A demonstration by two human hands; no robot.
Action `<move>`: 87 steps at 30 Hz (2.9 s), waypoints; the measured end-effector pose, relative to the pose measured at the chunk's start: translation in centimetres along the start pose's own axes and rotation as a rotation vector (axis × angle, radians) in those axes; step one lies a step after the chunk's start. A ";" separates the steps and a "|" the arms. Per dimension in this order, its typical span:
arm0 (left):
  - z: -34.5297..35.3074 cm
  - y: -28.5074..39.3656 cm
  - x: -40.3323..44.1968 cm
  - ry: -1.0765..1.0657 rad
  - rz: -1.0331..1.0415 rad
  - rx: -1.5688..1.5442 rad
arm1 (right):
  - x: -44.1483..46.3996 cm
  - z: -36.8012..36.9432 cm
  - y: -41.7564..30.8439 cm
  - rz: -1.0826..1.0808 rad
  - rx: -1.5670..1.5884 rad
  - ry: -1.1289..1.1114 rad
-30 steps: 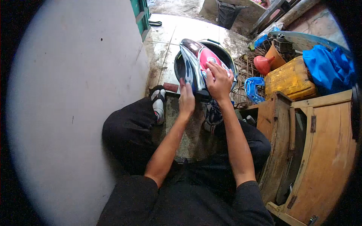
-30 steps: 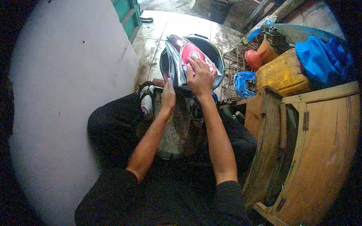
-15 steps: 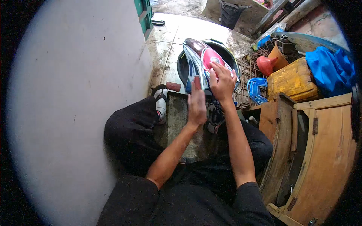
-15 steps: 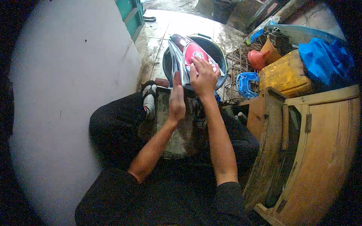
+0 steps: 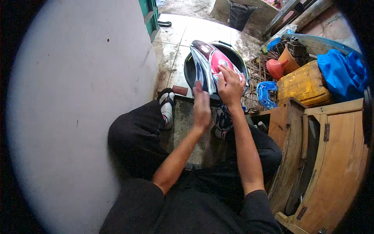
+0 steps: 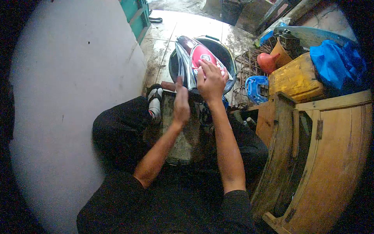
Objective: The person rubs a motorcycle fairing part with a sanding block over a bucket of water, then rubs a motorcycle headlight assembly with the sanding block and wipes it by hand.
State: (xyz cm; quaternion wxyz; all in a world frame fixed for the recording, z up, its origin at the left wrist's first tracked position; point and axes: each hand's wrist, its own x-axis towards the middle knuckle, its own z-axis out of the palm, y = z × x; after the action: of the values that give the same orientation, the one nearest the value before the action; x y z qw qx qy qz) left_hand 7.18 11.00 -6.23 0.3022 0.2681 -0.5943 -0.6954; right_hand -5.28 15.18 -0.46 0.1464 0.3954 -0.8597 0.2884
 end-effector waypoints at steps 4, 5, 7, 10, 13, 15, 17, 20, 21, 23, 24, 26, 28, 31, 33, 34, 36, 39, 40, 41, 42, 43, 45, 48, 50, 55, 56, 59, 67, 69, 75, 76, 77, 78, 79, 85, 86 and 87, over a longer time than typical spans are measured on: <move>-0.2 -2.4 0.3 0.011 0.082 0.106 | 0.0 0.0 -0.1 0.004 -0.012 0.003; -0.7 -4.5 1.7 0.060 -0.057 0.031 | -0.1 -0.1 -0.1 0.002 -0.014 0.006; -0.6 -3.3 2.0 0.108 -0.190 -0.047 | -0.1 -0.3 -0.3 0.008 -0.006 -0.024; 0.8 2.3 -1.4 -0.025 0.178 0.206 | 0.1 -0.3 -0.3 0.004 -0.005 -0.016; 0.2 1.0 0.2 0.012 0.111 0.163 | 0.0 0.0 0.0 0.001 -0.008 -0.011; 0.1 -1.7 1.5 0.101 -0.050 0.072 | -0.1 -0.1 -0.2 0.008 -0.019 -0.012; 0.5 2.2 0.1 0.019 0.062 0.076 | -0.1 -0.2 -0.2 0.007 -0.010 -0.020; 0.9 3.3 -0.8 -0.025 0.254 0.199 | 0.0 -0.3 -0.2 0.016 -0.016 -0.044; 0.4 2.6 -0.3 -0.024 0.253 0.203 | 0.0 -0.3 -0.3 0.012 -0.019 -0.037; -0.9 -1.7 2.1 0.032 0.070 0.226 | 0.0 -0.3 -0.4 0.015 -0.021 -0.036; -1.5 -1.6 3.5 0.056 -0.009 0.267 | -0.1 -0.2 -0.4 0.016 -0.015 -0.023; -1.3 -1.6 3.3 0.002 0.006 0.283 | -0.1 -0.2 -0.2 -0.009 -0.015 -0.001; 0.1 2.8 1.2 -0.036 0.267 0.326 | 0.1 -0.1 0.0 0.000 -0.009 0.000; -0.4 2.6 2.0 -0.034 0.080 0.289 | -0.1 0.1 -0.1 0.004 -0.004 -0.003; -0.2 0.6 3.5 0.034 -0.041 0.215 | -0.1 0.0 -0.1 0.010 -0.018 0.005; -0.1 0.3 3.2 0.006 0.043 0.221 | -0.2 0.0 -0.2 0.004 -0.014 0.008; 0.2 0.8 2.6 -0.044 0.215 0.231 | 0.0 -0.1 -0.2 -0.001 -0.012 0.000; 0.0 2.7 1.5 -0.067 0.236 0.438 | 0.1 0.0 0.0 -0.005 0.009 -0.001; -0.1 0.8 3.0 -0.005 0.143 0.323 | 0.0 0.1 0.0 0.000 -0.004 -0.006; -0.2 -1.4 4.6 0.055 0.053 0.204 | 0.0 0.0 -0.2 0.000 -0.005 -0.004; -0.5 -1.6 5.6 0.091 -0.038 0.108 | -0.1 0.0 -0.3 0.004 -0.007 0.000; -1.2 -1.8 5.7 0.031 -0.053 0.163 | 0.0 -0.2 -0.3 0.004 -0.009 0.003; -0.3 0.4 3.2 -0.019 0.189 0.287 | 0.5 -0.4 -0.1 -0.003 -0.014 0.008; -0.4 0.6 2.9 -0.037 0.239 0.413 | 0.1 0.0 -0.1 0.001 -0.012 0.000; -0.6 0.7 3.3 -0.014 0.118 0.479 | -0.1 0.1 -0.3 0.002 -0.011 0.007; -0.2 0.4 3.3 -0.027 0.504 0.229 | 0.2 -0.1 -0.3 0.008 -0.006 0.005; -0.3 0.4 3.2 -0.018 0.456 0.332 | 0.1 -0.1 -0.3 0.014 -0.005 0.007; -0.3 -1.2 4.9 0.037 0.260 0.223 | 0.0 0.1 -0.1 0.003 -0.016 0.014; -0.7 1.0 4.2 0.013 0.261 0.263 | 0.0 -0.1 -0.2 0.012 -0.016 -0.004; -0.6 -0.8 5.8 0.094 0.110 0.153 | -0.1 -0.2 -0.2 0.019 -0.008 -0.002; 0.3 1.9 1.8 -0.055 0.398 0.726 | 0.1 0.0 -0.1 0.004 0.000 0.004; 0.2 0.8 3.4 -0.011 0.343 0.497 | 0.1 -0.1 -0.2 0.010 0.009 0.006; 0.1 -0.7 5.0 0.033 0.289 0.270 | 0.0 -0.2 -0.2 0.011 0.009 0.008; 0.0 -1.1 5.2 0.035 0.295 0.329 | -0.1 -0.2 -0.2 0.012 0.006 0.008; 0.0 -1.4 5.4 0.036 0.302 0.388 | 0.0 -0.2 -0.3 0.011 0.003 0.010; 0.4 1.0 2.9 -0.014 0.278 0.421 | 0.1 0.0 -0.1 0.004 -0.006 0.014; 0.2 0.7 4.0 0.005 0.255 0.320 | 0.0 -0.2 -0.2 0.006 0.000 0.013; -0.3 -0.2 4.3 0.001 0.256 0.321 | -0.1 -0.2 -0.3 0.009 -0.001 0.015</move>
State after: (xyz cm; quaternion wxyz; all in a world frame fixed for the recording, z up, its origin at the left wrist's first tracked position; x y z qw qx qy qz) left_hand 4.43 7.65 -6.54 0.3416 0.2356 -0.7266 -0.5476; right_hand -4.96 15.26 -0.24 0.1519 0.3891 -0.8604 0.2919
